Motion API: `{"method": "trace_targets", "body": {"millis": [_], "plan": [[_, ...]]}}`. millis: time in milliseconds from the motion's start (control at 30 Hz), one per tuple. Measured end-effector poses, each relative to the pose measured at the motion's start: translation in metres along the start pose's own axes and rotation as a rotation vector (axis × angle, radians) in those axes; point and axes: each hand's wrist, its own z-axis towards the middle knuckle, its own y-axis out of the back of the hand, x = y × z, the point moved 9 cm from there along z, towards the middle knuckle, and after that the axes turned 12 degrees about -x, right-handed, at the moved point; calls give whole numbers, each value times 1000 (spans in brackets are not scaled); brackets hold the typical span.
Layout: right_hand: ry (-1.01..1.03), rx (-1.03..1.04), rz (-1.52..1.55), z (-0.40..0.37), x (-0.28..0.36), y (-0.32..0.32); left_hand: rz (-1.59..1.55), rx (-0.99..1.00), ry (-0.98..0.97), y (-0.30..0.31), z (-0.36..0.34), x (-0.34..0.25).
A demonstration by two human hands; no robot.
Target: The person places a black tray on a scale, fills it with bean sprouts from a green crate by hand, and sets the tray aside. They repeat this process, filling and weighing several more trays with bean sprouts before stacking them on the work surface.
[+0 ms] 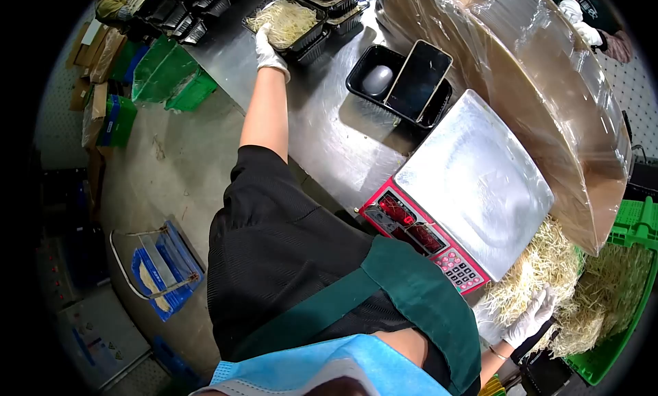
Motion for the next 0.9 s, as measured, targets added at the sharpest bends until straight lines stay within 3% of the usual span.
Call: {"method": "trace_targets", "body": {"millis": [200,300,367,433,467,500,533,600,700,733,767,800,833,867,900], "plan": [[-48,-86,-187,3,-11,12,-110,23,19,-8,19,27],[26,-131,-175,19,-24,39,-206,52,2,-18,20,31],[50,-240,-349,39,-36,76,-228,40,8,-26,22,35],[329,-419,-669,59,-47,140,-221,10,31,-31,22,39],[262,-490,-937,57,-34,158,-216,-27,51,-32,25,43],[427,-519,-1121,50,-20,168,-216,-19,54,-36,24,42],[439,-552,-1232,46,-19,181,-202,4,72,-41,21,41],[210,-475,-1383,45,-42,202,-93,-9,38,-47,15,40],[-190,-181,-1430,39,-102,210,-5,-64,177,-47,21,48],[-246,-107,-1411,38,-117,209,2,20,126,-54,10,39],[-275,-36,-1392,36,-129,207,-3,89,40,-61,0,27],[-147,0,-1321,33,-123,199,49,89,-69,-59,-1,17],[-88,167,-1501,37,-156,211,52,141,-129,-62,-11,6],[-112,166,-1534,36,-170,218,84,141,-227,-61,-26,-6],[36,348,-1942,30,-167,206,188,8,-388,-51,-57,-23]]}}
